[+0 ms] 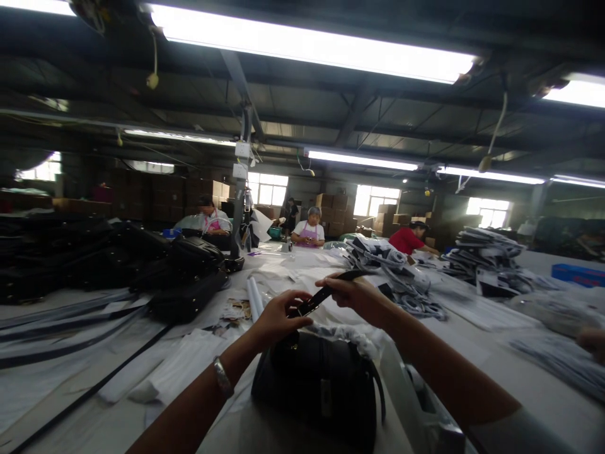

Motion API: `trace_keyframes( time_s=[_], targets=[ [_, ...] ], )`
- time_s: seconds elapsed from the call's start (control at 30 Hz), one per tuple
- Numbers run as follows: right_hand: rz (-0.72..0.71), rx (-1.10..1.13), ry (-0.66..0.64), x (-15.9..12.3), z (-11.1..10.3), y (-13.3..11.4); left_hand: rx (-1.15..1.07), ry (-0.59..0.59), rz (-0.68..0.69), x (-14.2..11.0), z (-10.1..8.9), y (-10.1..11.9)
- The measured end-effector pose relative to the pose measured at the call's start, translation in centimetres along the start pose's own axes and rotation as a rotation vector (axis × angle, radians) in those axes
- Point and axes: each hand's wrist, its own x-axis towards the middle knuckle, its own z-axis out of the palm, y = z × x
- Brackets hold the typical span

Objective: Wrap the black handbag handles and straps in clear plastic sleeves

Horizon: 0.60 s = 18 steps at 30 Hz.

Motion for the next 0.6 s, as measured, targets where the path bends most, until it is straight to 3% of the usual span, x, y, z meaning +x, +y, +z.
trace_keyframes(
  time_s=[0.33, 0.47, 0.6],
  targets=[
    [-0.145, 0.366, 0.042, 0.6, -2.4, -3.9, -0.096, 0.157, -0.030, -0.6, -0.9, -1.2],
    [-0.230, 0.337, 0.113, 0.6, -3.0, -4.2, -0.167, 0.190, -0.050, -1.0, -0.8, -1.5],
    [-0.188, 0.218, 0.084, 0.0, -3.0, -4.7, -0.223, 0.207, -0.079, -1.2, -0.6, -1.5]
  ],
)
